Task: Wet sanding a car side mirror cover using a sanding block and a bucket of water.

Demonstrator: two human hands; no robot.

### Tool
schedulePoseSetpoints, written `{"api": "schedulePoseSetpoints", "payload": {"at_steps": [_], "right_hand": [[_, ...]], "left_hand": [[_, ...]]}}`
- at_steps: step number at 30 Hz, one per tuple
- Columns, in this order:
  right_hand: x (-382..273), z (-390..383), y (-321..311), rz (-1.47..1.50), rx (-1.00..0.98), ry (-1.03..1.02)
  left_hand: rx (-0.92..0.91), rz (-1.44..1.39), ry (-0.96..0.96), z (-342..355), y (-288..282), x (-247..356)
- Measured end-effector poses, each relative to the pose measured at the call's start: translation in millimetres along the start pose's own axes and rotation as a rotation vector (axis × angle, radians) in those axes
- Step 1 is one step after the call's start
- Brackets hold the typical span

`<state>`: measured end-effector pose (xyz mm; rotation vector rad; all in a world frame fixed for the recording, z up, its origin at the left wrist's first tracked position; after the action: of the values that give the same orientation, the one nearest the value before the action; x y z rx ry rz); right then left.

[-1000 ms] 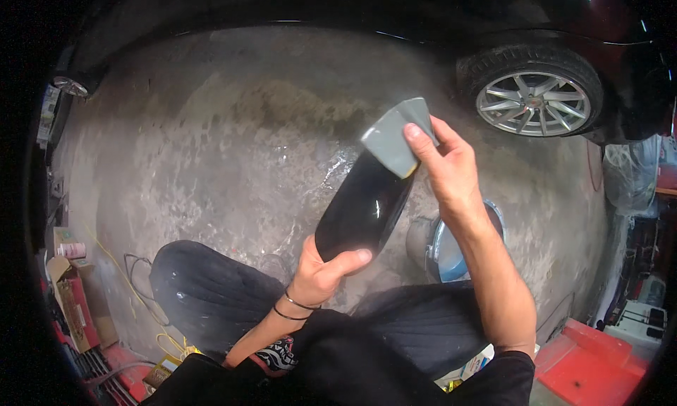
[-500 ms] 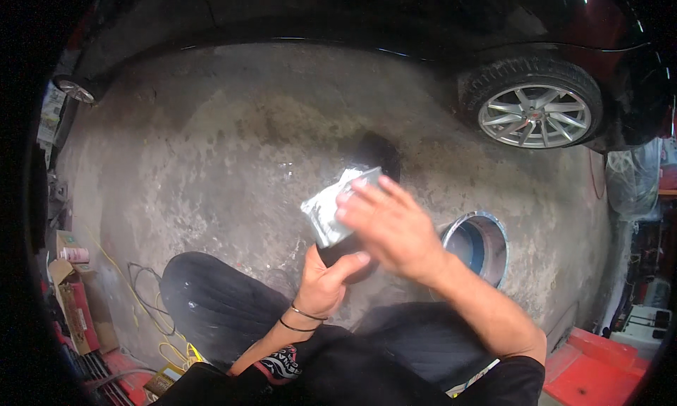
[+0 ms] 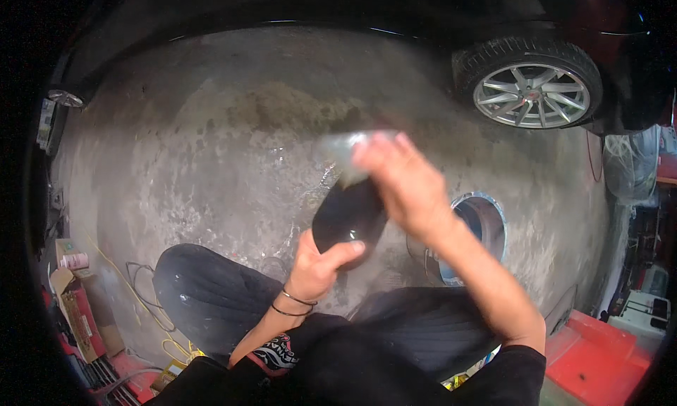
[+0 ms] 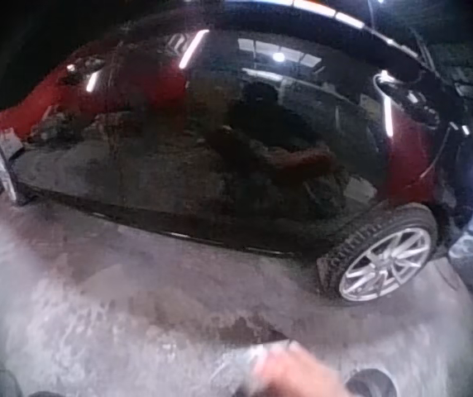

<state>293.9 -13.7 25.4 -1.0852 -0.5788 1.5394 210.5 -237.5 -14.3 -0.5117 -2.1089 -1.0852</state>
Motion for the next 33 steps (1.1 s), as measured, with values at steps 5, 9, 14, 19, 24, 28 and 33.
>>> {"api": "schedulePoseSetpoints", "payload": {"at_steps": [5,9,14,19,24,28,33], "right_hand": [[-40,-24,8,0.020,-0.029,-0.038],[-16,-22,3,0.006,0.044,-0.085],[105,-49,-45,0.401,0.012,0.800],[131,-118,-159,0.262,-0.167,1.060],[118,-253,-158,-0.024,-0.459,0.975],[112,-316,-84,-0.164,-0.839,1.130],[146,-345,33,-0.309,-0.770,1.250]], "left_hand": [[0.016,0.020,0.095,-5,5,-11],[-0.005,-0.051,0.013,10,1,-15],[-0.060,-0.075,-0.074,-9,27,4],[0.023,-0.065,0.044,-7,39,2],[0.245,0.004,0.043,-1,26,-18],[0.304,0.035,0.067,3,30,-20],[0.310,0.043,0.086,5,42,-29]]}}
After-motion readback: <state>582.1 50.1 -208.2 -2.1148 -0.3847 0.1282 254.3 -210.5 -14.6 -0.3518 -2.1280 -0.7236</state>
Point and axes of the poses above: each hand's wrist, its own z-axis towards the middle knuckle, its own y-axis out of the palm, x = y × z, the point moved 1 cm from there along z, towards the middle knuckle, and after that the axes turned 6 degrees about x, right-handed, at the moved point
